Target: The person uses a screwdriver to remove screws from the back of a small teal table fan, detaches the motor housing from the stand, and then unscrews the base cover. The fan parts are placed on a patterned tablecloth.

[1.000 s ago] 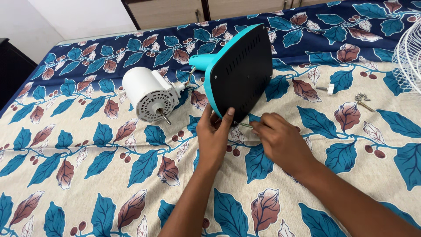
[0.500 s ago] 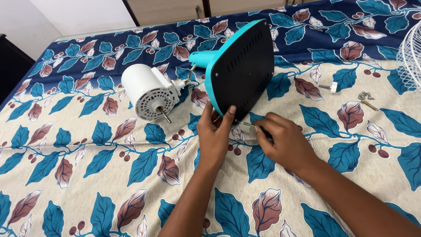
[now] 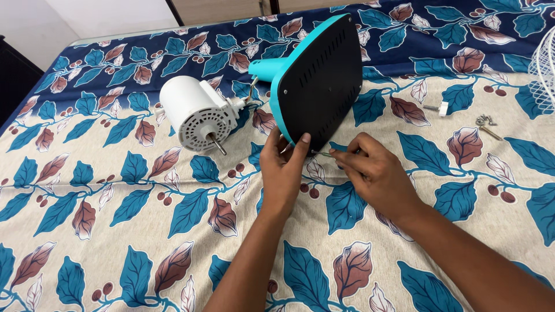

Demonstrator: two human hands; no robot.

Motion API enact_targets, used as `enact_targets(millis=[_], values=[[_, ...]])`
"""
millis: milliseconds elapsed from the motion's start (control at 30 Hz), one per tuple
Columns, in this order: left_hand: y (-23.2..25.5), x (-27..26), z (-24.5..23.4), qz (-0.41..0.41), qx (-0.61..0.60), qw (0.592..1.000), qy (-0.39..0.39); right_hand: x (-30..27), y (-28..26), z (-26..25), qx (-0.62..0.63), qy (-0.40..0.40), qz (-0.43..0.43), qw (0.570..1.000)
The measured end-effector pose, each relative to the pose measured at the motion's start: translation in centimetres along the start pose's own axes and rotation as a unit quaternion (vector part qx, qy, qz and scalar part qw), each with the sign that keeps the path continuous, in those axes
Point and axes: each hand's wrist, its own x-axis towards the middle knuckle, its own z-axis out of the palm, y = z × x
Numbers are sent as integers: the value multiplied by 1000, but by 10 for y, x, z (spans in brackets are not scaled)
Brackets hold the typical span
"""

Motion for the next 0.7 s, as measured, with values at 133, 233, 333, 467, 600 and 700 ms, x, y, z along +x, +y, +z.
enact_targets(millis=[133, 233, 333, 467, 600, 700], values=[[0, 0, -1, 2, -14, 1000, -9, 1, -1, 1, -19, -9, 44, 999], [-1, 1, -1, -2, -21, 1000, -9, 1, 2, 1, 0, -20, 79, 997], [-3, 1, -1, 4, -28, 1000, -9, -1, 5, 2, 7, -22, 75, 997], [-5, 3, -2, 12, -38, 999, -8, -2, 9, 2, 15, -9, 16, 1000], [-6, 3, -1, 4, -22, 1000, -1, 1, 9, 0, -34, 12, -26, 999], [-5, 3, -1, 9, -26, 1000, -3, 1, 5, 0, -37, 20, -9, 999]])
